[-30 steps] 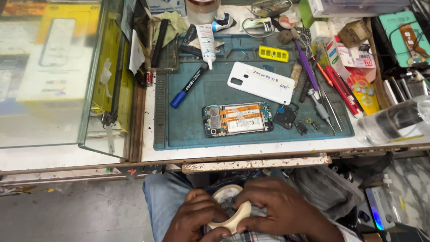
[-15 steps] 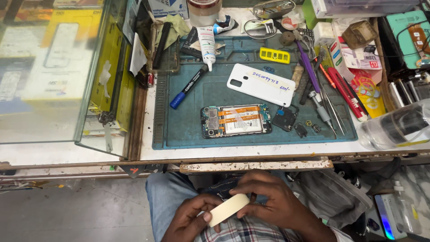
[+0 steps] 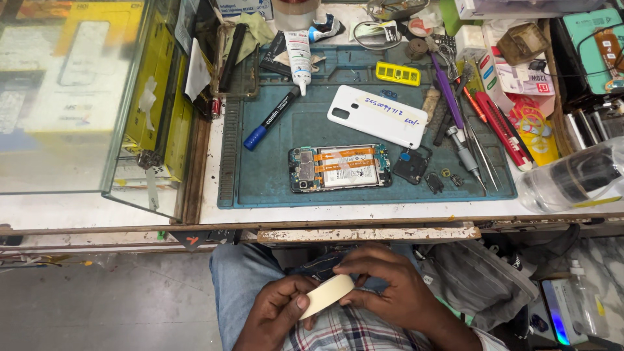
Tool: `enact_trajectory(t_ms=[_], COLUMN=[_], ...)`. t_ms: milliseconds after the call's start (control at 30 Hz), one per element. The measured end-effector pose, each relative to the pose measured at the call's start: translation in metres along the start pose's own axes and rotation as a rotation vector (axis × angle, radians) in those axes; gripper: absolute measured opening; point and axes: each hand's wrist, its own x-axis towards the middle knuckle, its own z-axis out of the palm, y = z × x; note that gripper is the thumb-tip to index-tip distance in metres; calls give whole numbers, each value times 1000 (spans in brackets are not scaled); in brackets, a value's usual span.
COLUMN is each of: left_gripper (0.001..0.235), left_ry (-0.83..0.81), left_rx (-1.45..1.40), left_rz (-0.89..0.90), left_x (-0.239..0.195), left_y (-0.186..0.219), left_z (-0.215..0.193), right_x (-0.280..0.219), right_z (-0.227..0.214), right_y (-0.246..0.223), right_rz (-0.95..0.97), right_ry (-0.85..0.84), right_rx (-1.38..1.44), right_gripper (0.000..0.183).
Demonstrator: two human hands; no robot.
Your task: The person handles a disassembled smartphone, removes a small black component, and applies masking tape to the battery area. They then reposition the component and continue adjusting the tape on the phone's internal assembly.
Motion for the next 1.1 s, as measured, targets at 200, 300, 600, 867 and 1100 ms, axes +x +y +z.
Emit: enact_trajectory(t_ms=[200, 300, 600, 867, 1100], left_gripper=[28, 30, 26, 26, 32], left_ry=[-3, -2, 58, 39, -15], left_rx=[-13, -46, 105, 194, 160], left_rz=[-81, -60, -43, -25, -48], left_x=[1, 0, 5, 6, 7], left_y=[2, 1, 0, 8, 2], left_z=[8, 11, 14, 17, 13], right_x=[-4, -4, -6, -4, -4], right_z=[-1, -5, -7, -7, -14], right_y=[1, 3, 2, 3, -6], right_rz=[-168, -96, -124, -222, -198], right_ry=[44, -5, 28, 32, 56], right_rx=[-115, -34, -45, -198, -105], right_gripper=[46, 47, 44, 42, 45])
